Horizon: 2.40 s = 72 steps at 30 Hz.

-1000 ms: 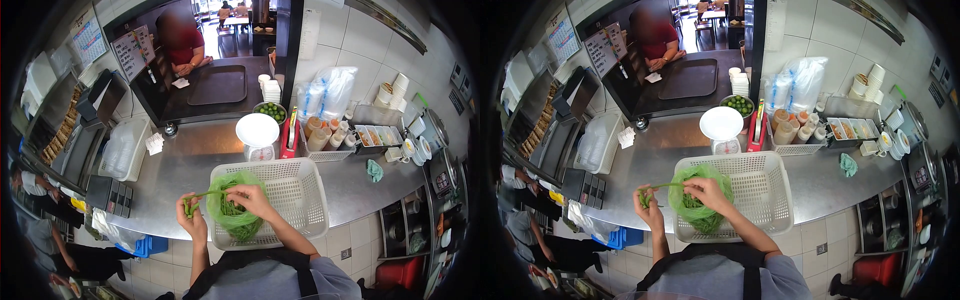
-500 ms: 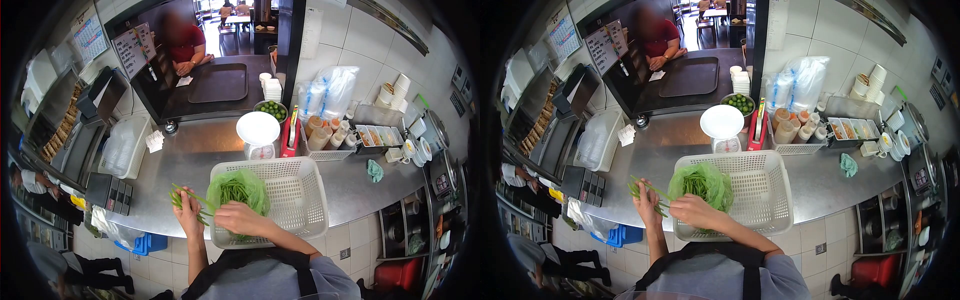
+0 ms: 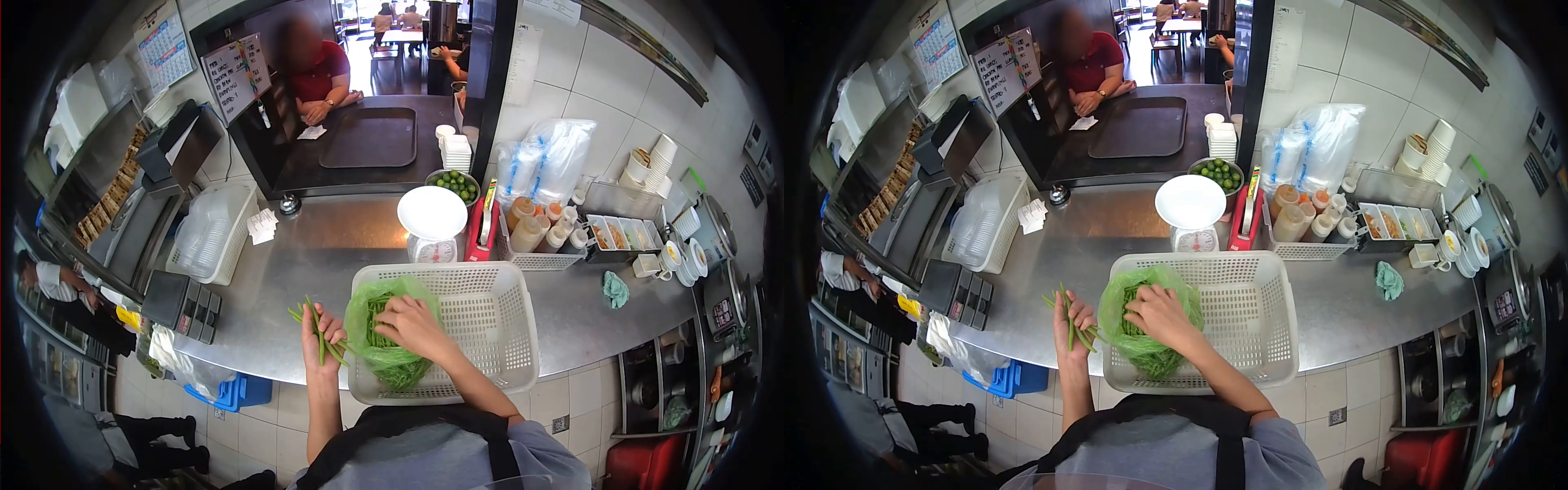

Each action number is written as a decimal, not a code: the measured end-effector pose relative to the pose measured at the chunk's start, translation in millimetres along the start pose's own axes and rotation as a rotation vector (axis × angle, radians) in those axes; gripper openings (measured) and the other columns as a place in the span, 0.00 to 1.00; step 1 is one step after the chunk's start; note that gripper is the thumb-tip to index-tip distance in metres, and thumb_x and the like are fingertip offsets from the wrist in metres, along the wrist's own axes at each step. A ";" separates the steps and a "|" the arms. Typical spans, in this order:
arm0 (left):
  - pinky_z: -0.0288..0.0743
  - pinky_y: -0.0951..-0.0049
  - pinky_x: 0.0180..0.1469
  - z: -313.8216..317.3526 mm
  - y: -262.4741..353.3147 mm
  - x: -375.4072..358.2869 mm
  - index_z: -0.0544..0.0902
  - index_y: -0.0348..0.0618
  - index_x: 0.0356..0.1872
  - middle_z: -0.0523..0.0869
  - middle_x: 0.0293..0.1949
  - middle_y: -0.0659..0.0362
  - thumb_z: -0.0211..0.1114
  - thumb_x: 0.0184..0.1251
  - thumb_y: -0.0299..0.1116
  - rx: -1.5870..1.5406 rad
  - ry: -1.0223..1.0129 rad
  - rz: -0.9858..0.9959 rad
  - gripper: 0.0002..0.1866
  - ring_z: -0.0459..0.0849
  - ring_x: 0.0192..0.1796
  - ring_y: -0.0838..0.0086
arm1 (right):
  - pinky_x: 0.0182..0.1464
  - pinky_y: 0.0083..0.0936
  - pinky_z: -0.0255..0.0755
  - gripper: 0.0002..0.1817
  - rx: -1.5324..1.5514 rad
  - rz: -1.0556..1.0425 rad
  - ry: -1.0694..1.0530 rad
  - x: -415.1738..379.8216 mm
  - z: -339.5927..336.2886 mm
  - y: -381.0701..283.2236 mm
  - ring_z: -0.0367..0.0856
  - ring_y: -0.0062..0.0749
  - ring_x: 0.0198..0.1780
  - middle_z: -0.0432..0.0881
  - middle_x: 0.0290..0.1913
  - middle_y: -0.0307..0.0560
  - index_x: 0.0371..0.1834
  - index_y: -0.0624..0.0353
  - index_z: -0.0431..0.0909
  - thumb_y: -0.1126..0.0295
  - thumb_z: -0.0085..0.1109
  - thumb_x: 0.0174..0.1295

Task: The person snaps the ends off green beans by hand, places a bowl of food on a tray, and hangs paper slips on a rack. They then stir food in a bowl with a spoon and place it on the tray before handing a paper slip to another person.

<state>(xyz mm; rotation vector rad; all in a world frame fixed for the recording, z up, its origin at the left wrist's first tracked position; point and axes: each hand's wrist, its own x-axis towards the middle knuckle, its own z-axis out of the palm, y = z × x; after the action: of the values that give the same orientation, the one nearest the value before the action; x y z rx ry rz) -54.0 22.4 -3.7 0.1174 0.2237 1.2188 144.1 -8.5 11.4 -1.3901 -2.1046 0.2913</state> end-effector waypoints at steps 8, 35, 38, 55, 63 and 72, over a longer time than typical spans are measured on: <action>0.57 0.85 0.17 18.1 -6.3 -4.8 0.74 0.51 0.44 0.64 0.20 0.69 0.54 0.70 0.41 0.168 0.216 0.098 0.08 0.60 0.18 0.87 | 0.45 0.38 0.66 0.06 0.039 0.044 -0.198 -3.4 11.6 1.0 0.79 0.40 0.42 0.79 0.34 0.42 0.30 0.57 0.77 0.71 0.62 0.48; 0.69 0.78 0.35 52.2 -41.2 -16.3 0.80 0.36 0.34 0.77 0.29 0.62 0.67 0.50 0.19 1.428 -0.052 0.552 0.09 0.76 0.34 0.79 | 0.41 0.25 0.75 0.09 0.509 -0.107 0.323 3.3 -49.1 -39.1 0.82 0.37 0.39 0.81 0.38 0.51 0.39 0.66 0.78 0.81 0.61 0.53; 0.74 0.74 0.37 56.7 -32.5 -17.3 0.82 0.37 0.36 0.80 0.33 0.56 0.68 0.46 0.18 1.693 -0.190 0.666 0.13 0.82 0.36 0.69 | 0.42 0.24 0.75 0.09 0.621 -0.045 0.309 3.8 -48.3 -35.8 0.82 0.34 0.38 0.82 0.38 0.50 0.39 0.66 0.78 0.81 0.61 0.54; 0.72 0.73 0.29 50.5 -23.8 -26.4 0.79 0.37 0.30 0.79 0.27 0.57 0.70 0.45 0.22 1.839 -0.308 0.634 0.10 0.80 0.27 0.69 | 0.39 0.22 0.70 0.05 0.659 0.060 0.310 5.0 -53.8 -20.4 0.77 0.32 0.35 0.78 0.32 0.45 0.32 0.65 0.78 0.79 0.62 0.53; 0.72 0.80 0.33 55.6 -28.2 -32.9 0.78 0.38 0.27 0.82 0.25 0.63 0.69 0.53 0.22 1.406 -0.026 0.567 0.07 0.79 0.32 0.83 | 0.42 0.22 0.69 0.03 0.606 0.109 0.127 9.2 -42.0 -25.5 0.78 0.31 0.36 0.79 0.30 0.45 0.32 0.63 0.80 0.76 0.61 0.54; 0.70 0.83 0.35 56.7 -20.2 -31.1 0.81 0.37 0.34 0.84 0.33 0.64 0.65 0.59 0.24 1.240 0.133 0.499 0.04 0.76 0.32 0.86 | 0.45 0.25 0.71 0.10 0.686 0.067 0.159 13.2 -15.9 -15.1 0.80 0.29 0.41 0.83 0.34 0.45 0.43 0.60 0.82 0.71 0.54 0.62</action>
<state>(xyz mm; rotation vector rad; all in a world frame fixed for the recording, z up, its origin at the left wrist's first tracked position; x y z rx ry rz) -32.5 -12.0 50.5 1.2251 1.0979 1.4180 138.2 -5.4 36.1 -1.0234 -1.6014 0.8125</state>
